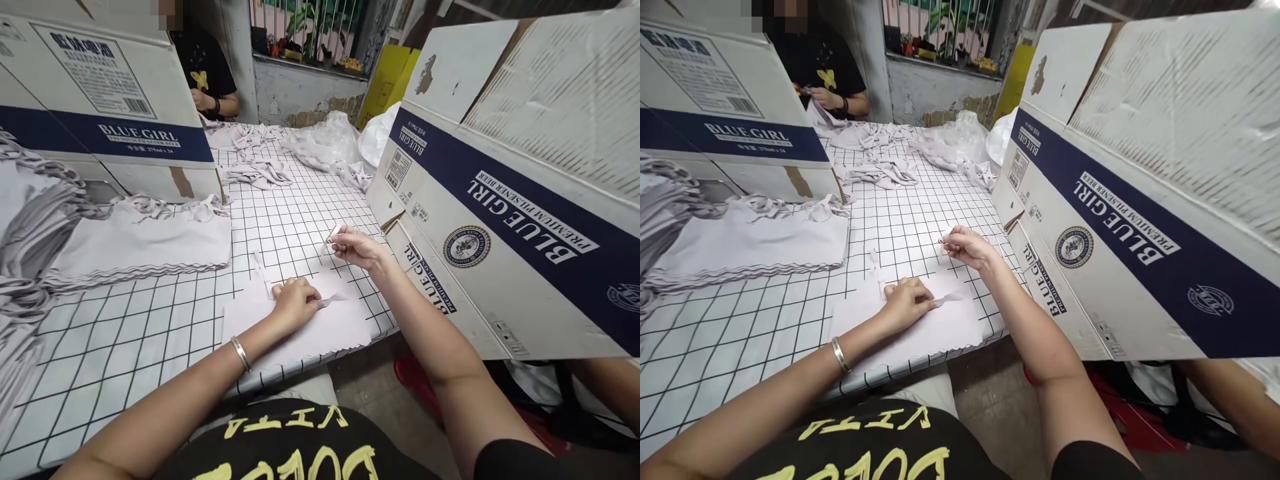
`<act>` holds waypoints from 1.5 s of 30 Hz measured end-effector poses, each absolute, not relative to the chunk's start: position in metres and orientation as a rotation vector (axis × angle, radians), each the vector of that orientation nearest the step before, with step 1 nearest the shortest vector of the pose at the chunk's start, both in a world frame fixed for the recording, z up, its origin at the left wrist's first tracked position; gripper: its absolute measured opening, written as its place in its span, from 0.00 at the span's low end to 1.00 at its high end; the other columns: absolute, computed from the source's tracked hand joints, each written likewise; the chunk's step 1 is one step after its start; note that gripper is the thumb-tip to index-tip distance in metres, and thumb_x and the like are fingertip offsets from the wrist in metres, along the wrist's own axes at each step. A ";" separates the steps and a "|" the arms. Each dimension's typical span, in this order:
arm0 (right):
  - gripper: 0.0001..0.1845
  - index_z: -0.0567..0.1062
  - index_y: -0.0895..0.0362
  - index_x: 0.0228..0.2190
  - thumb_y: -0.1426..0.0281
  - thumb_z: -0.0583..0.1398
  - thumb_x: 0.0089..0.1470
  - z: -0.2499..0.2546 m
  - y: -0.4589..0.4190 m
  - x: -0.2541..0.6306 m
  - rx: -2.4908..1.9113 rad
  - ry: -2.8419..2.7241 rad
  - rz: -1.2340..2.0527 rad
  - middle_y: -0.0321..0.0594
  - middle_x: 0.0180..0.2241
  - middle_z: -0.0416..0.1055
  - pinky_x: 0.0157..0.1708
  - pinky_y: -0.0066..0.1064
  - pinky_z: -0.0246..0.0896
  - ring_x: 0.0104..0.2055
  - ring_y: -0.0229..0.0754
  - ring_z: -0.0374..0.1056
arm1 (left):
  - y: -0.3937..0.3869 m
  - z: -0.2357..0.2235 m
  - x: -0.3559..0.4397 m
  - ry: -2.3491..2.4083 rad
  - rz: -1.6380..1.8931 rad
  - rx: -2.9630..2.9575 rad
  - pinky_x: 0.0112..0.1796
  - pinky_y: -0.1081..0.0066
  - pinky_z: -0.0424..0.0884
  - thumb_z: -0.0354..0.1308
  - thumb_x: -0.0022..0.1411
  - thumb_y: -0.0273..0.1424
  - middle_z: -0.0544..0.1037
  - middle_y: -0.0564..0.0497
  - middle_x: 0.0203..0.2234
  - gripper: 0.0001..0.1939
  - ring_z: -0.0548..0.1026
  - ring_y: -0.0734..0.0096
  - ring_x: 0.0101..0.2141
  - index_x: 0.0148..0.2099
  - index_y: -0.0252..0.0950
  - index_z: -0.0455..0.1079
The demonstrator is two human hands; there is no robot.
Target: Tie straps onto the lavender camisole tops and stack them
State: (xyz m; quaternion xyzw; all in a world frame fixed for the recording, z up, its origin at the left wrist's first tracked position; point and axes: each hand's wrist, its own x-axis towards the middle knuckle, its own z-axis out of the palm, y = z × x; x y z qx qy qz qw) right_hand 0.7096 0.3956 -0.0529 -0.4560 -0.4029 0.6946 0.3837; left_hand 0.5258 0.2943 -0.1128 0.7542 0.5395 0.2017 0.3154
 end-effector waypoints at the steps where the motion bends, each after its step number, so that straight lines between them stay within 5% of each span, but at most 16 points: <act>1: 0.21 0.64 0.56 0.27 0.75 0.71 0.37 -0.057 0.387 0.710 -1.183 -1.030 1.740 0.34 0.25 0.74 0.24 0.23 0.60 0.24 0.31 0.68 | 0.294 -0.113 0.526 1.418 0.555 1.988 0.40 0.57 0.56 0.60 0.59 0.41 0.77 0.48 0.36 0.11 0.68 0.56 0.43 0.31 0.41 0.77; 10: 0.26 0.60 0.53 0.32 0.71 0.71 0.38 -0.090 0.324 0.709 -1.188 -1.291 1.609 0.31 0.27 0.74 0.36 0.32 0.65 0.29 0.36 0.71 | 0.293 -0.115 0.528 1.387 0.631 1.923 0.41 0.57 0.54 0.60 0.58 0.40 0.79 0.50 0.33 0.10 0.68 0.56 0.42 0.30 0.40 0.76; 18: 0.22 0.60 0.52 0.32 0.69 0.69 0.44 -0.110 0.315 0.705 -1.063 -1.449 1.671 0.32 0.31 0.72 0.36 0.32 0.65 0.32 0.37 0.71 | 0.292 -0.119 0.530 1.414 0.653 1.946 0.41 0.57 0.56 0.60 0.58 0.40 0.79 0.50 0.31 0.12 0.70 0.58 0.40 0.28 0.38 0.74; 35: 0.24 0.60 0.53 0.28 0.67 0.71 0.38 -0.113 0.300 0.700 -1.211 -1.352 1.494 0.32 0.28 0.72 0.30 0.29 0.62 0.28 0.35 0.67 | 0.294 -0.124 0.530 1.428 0.681 1.954 0.41 0.57 0.58 0.60 0.55 0.37 0.80 0.50 0.29 0.10 0.71 0.59 0.38 0.26 0.37 0.73; 45: 0.21 0.63 0.52 0.32 0.68 0.70 0.42 -0.117 0.305 0.711 -1.208 -1.386 1.562 0.32 0.28 0.75 0.37 0.33 0.65 0.30 0.38 0.71 | 0.290 -0.118 0.531 1.405 0.682 1.880 0.41 0.57 0.54 0.57 0.56 0.32 0.79 0.53 0.28 0.10 0.69 0.62 0.38 0.24 0.38 0.74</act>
